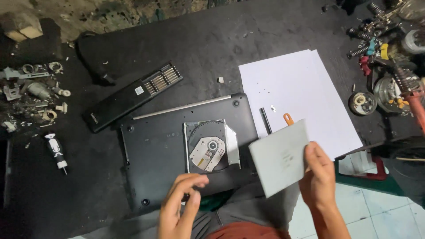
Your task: The person removes a metal cover from a laptop's optical drive bay and places it on a white sheet of paper. They then use a black pen to mark a spot on the drive's internal mechanism. Afterward, they use a small metal tool to pry and remove a component from the drive, then inspect the drive's exterior.
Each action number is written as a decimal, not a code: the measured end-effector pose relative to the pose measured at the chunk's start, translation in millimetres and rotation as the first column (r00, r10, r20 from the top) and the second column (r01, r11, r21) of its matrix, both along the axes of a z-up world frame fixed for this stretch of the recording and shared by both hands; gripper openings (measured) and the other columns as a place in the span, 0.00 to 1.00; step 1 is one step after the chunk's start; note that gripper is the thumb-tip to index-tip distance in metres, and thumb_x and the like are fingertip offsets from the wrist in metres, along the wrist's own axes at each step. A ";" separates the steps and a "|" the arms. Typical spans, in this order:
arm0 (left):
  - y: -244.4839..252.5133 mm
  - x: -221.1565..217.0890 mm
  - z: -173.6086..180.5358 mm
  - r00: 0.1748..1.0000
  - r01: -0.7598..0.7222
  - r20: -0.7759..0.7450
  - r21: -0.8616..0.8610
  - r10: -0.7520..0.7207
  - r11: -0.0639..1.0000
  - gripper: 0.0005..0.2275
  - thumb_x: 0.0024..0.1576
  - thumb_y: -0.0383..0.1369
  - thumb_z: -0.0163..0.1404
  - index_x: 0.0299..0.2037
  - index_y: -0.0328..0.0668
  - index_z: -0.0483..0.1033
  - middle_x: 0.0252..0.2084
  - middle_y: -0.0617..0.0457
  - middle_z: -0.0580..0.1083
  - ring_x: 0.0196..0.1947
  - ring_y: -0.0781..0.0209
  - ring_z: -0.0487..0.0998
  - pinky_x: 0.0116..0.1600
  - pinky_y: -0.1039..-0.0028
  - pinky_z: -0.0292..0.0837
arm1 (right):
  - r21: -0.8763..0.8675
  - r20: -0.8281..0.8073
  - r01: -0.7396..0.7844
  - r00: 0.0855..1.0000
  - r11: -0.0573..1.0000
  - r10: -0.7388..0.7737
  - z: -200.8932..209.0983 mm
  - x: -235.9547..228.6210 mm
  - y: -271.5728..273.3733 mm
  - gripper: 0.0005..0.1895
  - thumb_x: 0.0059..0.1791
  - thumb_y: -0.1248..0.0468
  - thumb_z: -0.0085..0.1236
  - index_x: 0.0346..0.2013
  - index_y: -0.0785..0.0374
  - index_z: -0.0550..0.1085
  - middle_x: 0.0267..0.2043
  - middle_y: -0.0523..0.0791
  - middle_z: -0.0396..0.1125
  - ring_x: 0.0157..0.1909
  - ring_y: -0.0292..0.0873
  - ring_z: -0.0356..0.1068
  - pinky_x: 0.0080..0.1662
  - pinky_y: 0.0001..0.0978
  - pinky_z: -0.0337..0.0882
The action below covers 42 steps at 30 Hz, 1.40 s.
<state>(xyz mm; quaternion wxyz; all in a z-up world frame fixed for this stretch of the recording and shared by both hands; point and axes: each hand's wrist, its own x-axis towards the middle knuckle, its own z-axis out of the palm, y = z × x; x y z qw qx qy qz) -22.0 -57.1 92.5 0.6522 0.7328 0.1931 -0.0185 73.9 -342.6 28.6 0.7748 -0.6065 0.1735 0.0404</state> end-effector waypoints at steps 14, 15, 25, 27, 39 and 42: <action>-51.5 26.9 24.5 0.675 0.737 0.034 -0.075 -0.737 0.672 0.09 0.64 0.35 0.48 0.53 0.60 0.76 0.54 0.61 0.75 0.52 0.66 0.76 0.50 0.80 0.70 | -0.041 -0.018 0.116 0.993 0.992 -0.116 7.9 11.0 -8.2 0.14 0.56 0.50 0.53 0.39 0.56 0.69 0.46 0.39 0.70 0.46 0.35 0.69 0.47 0.25 0.67; -48.2 23.9 65.6 0.715 0.697 0.118 -0.059 -0.689 0.714 0.09 0.65 0.34 0.48 0.53 0.58 0.75 0.55 0.59 0.75 0.53 0.63 0.76 0.51 0.78 0.72 | -0.035 -0.024 0.120 0.992 0.992 -0.120 7.9 9.2 -9.0 0.15 0.56 0.49 0.55 0.38 0.57 0.69 0.45 0.40 0.71 0.45 0.35 0.70 0.46 0.25 0.68; 3.6 7.9 -14.7 0.969 0.053 0.231 0.149 -0.087 0.987 0.04 0.53 0.32 0.62 0.31 0.52 0.79 0.33 0.65 0.82 0.33 0.73 0.80 0.39 0.80 0.67 | -0.006 -0.193 0.139 0.972 0.990 -0.137 11.9 -1.0 9.4 0.23 0.55 0.55 0.49 0.57 0.71 0.71 0.52 0.51 0.71 0.50 0.46 0.71 0.52 0.36 0.71; 24.2 9.5 -15.3 0.968 0.046 0.235 0.197 -0.093 0.979 0.19 0.67 0.39 0.38 0.37 0.43 0.84 0.43 0.55 0.82 0.47 0.59 0.83 0.54 0.72 0.73 | -0.042 -0.235 0.013 0.972 0.999 -0.023 7.6 -6.4 18.6 0.20 0.56 0.62 0.46 0.56 0.74 0.73 0.52 0.51 0.71 0.52 0.45 0.68 0.55 0.34 0.65; 17.2 16.1 -22.7 0.977 0.159 -0.184 0.309 -0.105 0.938 0.25 0.62 0.47 0.44 0.71 0.60 0.64 0.72 0.60 0.63 0.72 0.54 0.57 0.70 0.55 0.51 | 0.096 -0.112 -0.379 0.915 0.920 0.388 46.4 0.0 97.3 0.16 0.55 0.51 0.43 0.29 0.56 0.61 0.78 0.50 0.60 0.78 0.46 0.56 0.65 0.43 0.62; 16.1 24.7 -14.7 0.973 -0.020 -0.225 0.175 0.059 0.984 0.24 0.60 0.45 0.47 0.69 0.63 0.69 0.63 0.63 0.71 0.54 0.65 0.70 0.56 0.72 0.67 | 0.159 -0.125 -0.289 0.942 0.944 0.310 42.8 -4.7 98.7 0.15 0.55 0.52 0.42 0.29 0.55 0.58 0.74 0.52 0.65 0.76 0.50 0.61 0.62 0.46 0.64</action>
